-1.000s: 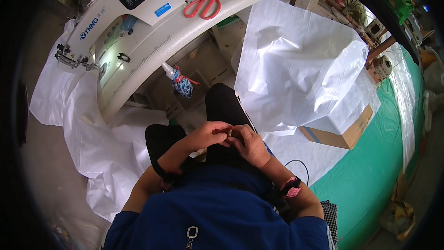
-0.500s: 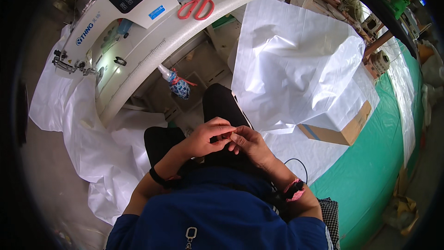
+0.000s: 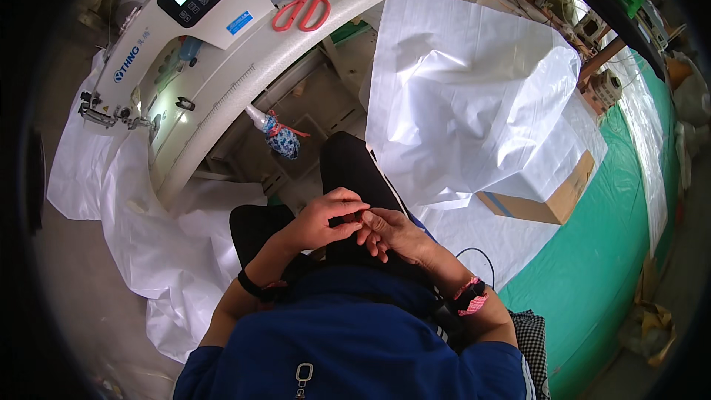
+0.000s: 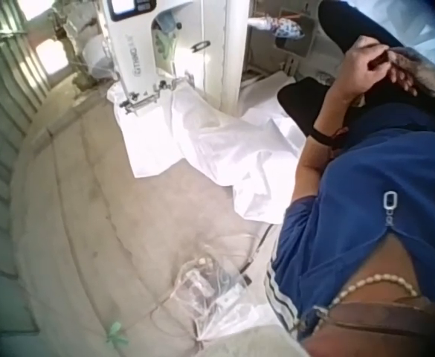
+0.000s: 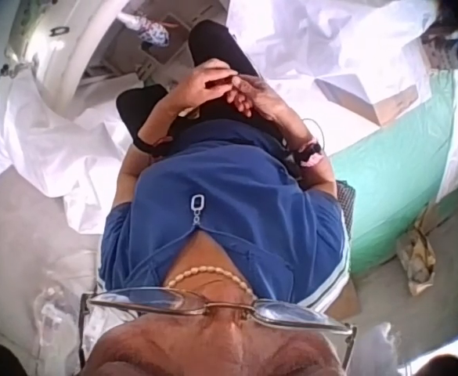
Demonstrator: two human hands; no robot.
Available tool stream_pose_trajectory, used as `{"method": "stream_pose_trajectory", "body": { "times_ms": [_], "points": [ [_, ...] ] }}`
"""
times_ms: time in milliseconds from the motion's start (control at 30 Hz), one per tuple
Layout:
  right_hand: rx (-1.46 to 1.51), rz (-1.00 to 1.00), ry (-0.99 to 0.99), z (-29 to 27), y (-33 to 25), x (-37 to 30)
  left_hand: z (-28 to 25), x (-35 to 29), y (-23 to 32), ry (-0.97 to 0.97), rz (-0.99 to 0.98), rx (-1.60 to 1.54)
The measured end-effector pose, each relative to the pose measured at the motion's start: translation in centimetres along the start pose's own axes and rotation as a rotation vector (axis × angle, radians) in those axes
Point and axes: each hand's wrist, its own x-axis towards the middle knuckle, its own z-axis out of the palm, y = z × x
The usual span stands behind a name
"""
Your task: Sewing two large white plastic sheets together using an industrial sewing machine.
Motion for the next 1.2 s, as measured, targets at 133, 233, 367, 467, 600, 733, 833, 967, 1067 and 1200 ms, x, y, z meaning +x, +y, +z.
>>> {"method": "stream_pose_trajectory", "body": {
  "times_ms": [133,233,367,467,600,733,833,967,1067,1200],
  "points": [
    [-0.024,-0.011,0.017,0.3,0.1,0.0,0.0,-0.1,0.2,-0.028,-0.053,-0.028],
    [-0.072,-0.006,0.040,0.5,0.1,0.1,-0.1,-0.2,-0.1,-0.039,-0.048,-0.028],
    [-0.116,-0.008,0.048,0.6,0.2,0.2,-0.2,-0.1,0.0,-0.039,-0.036,0.035],
    [-0.116,-0.021,0.071,0.9,0.4,0.3,-0.1,-0.2,-0.4,-0.041,-0.019,0.061],
    [-0.130,-0.037,0.114,1.4,0.4,0.3,0.1,-0.1,-0.1,-0.015,-0.010,0.090],
    [-0.123,-0.035,0.112,1.5,0.5,0.4,0.2,-0.1,-0.1,-0.027,0.003,0.104],
    [-0.141,-0.040,0.118,1.6,0.3,0.3,0.1,0.0,0.1,-0.045,-0.020,0.073],
    [-0.139,-0.042,0.109,1.6,0.4,0.4,0.1,-0.1,-0.2,-0.043,-0.005,0.084],
    [-0.141,-0.049,0.106,1.6,0.3,0.4,0.1,-0.1,-0.2,-0.031,0.016,0.106],
    [-0.133,-0.053,0.118,1.7,0.4,0.3,0.2,0.0,-0.1,-0.020,0.014,0.125]
  ]
}}
